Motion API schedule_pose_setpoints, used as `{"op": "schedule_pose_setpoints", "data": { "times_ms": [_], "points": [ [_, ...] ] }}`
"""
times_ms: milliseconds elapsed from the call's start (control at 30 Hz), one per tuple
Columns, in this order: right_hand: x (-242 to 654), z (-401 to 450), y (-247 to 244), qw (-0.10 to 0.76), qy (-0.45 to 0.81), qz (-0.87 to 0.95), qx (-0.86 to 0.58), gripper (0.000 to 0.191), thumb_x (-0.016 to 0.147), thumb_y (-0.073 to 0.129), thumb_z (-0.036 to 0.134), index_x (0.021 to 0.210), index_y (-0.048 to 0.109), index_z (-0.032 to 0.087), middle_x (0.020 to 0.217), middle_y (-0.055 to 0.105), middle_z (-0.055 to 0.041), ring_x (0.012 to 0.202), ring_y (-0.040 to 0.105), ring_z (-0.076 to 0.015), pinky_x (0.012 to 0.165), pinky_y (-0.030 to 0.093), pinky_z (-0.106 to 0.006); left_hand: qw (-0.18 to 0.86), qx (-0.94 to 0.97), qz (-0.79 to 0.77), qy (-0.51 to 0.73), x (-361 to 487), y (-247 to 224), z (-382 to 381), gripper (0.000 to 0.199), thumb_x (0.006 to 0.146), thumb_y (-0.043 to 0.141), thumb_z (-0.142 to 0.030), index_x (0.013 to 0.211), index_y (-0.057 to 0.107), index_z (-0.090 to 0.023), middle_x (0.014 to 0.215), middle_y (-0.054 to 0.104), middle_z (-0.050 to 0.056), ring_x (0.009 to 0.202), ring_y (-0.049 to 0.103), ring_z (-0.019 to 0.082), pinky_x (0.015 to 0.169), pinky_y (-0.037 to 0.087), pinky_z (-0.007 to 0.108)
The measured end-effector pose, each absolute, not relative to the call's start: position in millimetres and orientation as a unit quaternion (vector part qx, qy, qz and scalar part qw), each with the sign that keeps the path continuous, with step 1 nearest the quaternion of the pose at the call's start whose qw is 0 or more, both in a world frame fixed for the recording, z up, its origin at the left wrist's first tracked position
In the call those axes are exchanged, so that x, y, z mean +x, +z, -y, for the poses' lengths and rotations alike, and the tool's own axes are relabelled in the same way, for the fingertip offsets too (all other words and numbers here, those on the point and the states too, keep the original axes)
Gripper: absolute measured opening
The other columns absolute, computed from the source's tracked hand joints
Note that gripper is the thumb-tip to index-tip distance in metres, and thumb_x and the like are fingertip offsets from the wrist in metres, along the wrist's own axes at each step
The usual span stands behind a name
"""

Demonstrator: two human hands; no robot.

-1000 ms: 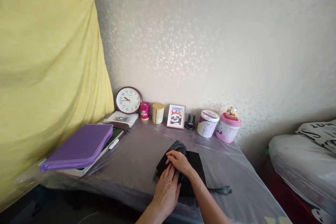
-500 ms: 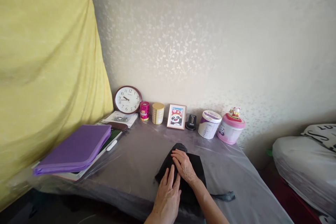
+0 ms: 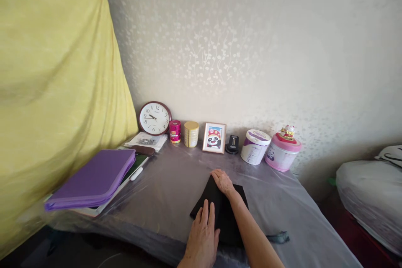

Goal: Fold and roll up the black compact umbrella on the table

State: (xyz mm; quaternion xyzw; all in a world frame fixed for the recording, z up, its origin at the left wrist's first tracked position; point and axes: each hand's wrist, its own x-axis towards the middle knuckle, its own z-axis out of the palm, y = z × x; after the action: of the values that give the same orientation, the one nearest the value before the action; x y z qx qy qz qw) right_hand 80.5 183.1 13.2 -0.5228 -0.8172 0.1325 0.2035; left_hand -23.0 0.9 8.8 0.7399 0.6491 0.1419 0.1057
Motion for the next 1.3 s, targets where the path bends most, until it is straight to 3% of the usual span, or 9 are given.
{"op": "schedule_pose_setpoints", "data": {
  "times_ms": [167,267,467,633,833,933,1033,1300],
  "points": [
    [82,-183,16,0.218,0.103,0.766,-0.596,0.032,0.092,0.033,0.024,0.096,0.064,0.016,0.102,0.066,-0.0108,0.098,0.058,-0.0198,0.089,0.038,-0.032,0.115,0.733,-0.656,0.136,-21,8,-1,0.058,0.084,0.037,-0.021,0.139,0.022,-0.013,0.147,0.022,0.012,0.126,0.037,0.029,0.099,0.038,0.040],
    [100,-172,23,0.234,0.073,0.732,-0.636,0.032,0.091,0.034,0.026,0.100,0.062,0.014,0.107,0.063,-0.0150,0.103,0.055,-0.0232,0.091,0.036,-0.035,0.098,0.738,-0.650,0.153,-21,2,-2,0.057,0.084,0.036,-0.020,0.139,0.023,-0.013,0.146,0.023,0.013,0.125,0.038,0.028,0.098,0.039,0.040],
    [163,-125,18,0.281,0.021,0.673,-0.684,0.031,0.088,0.035,0.028,0.100,0.061,0.017,0.101,0.064,-0.0128,0.101,0.058,-0.0245,0.088,0.039,-0.034,0.077,0.752,-0.638,0.149,-23,6,1,0.056,0.086,0.033,-0.023,0.139,0.022,-0.010,0.146,0.023,0.016,0.126,0.038,0.028,0.098,0.039,0.041],
    [178,-86,3,0.272,0.104,0.678,-0.675,0.033,0.087,0.035,0.038,0.095,0.063,0.022,0.093,0.068,-0.0083,0.087,0.064,-0.0244,0.072,0.043,-0.030,0.100,0.753,-0.633,0.151,-26,16,5,0.058,0.087,0.033,-0.029,0.140,0.020,-0.010,0.147,0.019,0.015,0.128,0.035,0.028,0.097,0.039,0.041],
    [166,-67,8,0.300,0.120,0.655,-0.683,0.035,0.081,0.041,0.047,0.090,0.061,0.020,0.085,0.068,-0.0097,0.084,0.064,-0.0272,0.070,0.043,-0.032,0.156,0.761,-0.612,0.146,-37,26,12,0.071,0.082,0.042,-0.034,0.141,0.010,-0.011,0.148,0.010,0.017,0.133,0.024,0.028,0.101,0.034,0.039],
    [165,-69,15,0.317,0.167,0.656,-0.664,0.033,0.078,0.043,0.048,0.075,0.061,0.021,0.073,0.066,-0.0066,0.072,0.062,-0.0250,0.065,0.043,-0.032,0.177,0.758,-0.613,0.137,-41,28,14,0.085,0.073,0.052,-0.024,0.142,0.003,-0.013,0.148,0.008,0.017,0.134,0.022,0.027,0.103,0.032,0.036],
    [162,-73,23,0.352,0.240,0.648,-0.631,0.033,0.075,0.046,0.048,0.064,0.060,0.020,0.062,0.063,-0.0033,0.063,0.058,-0.0215,0.055,0.042,-0.029,0.180,0.750,-0.622,0.135,-41,26,15,0.089,0.068,0.049,-0.008,0.142,0.000,-0.016,0.149,0.006,0.014,0.134,0.022,0.024,0.103,0.032,0.033],
    [118,-81,50,0.422,0.383,0.604,-0.556,0.042,0.073,0.049,0.056,0.076,0.062,0.016,0.066,0.063,-0.0031,0.065,0.057,-0.0193,0.052,0.044,-0.026,0.168,0.746,-0.636,0.109,-35,29,15,0.089,0.061,0.041,0.002,0.141,0.004,-0.008,0.148,0.009,0.018,0.134,0.022,0.023,0.105,0.030,0.032]
  ]
}}
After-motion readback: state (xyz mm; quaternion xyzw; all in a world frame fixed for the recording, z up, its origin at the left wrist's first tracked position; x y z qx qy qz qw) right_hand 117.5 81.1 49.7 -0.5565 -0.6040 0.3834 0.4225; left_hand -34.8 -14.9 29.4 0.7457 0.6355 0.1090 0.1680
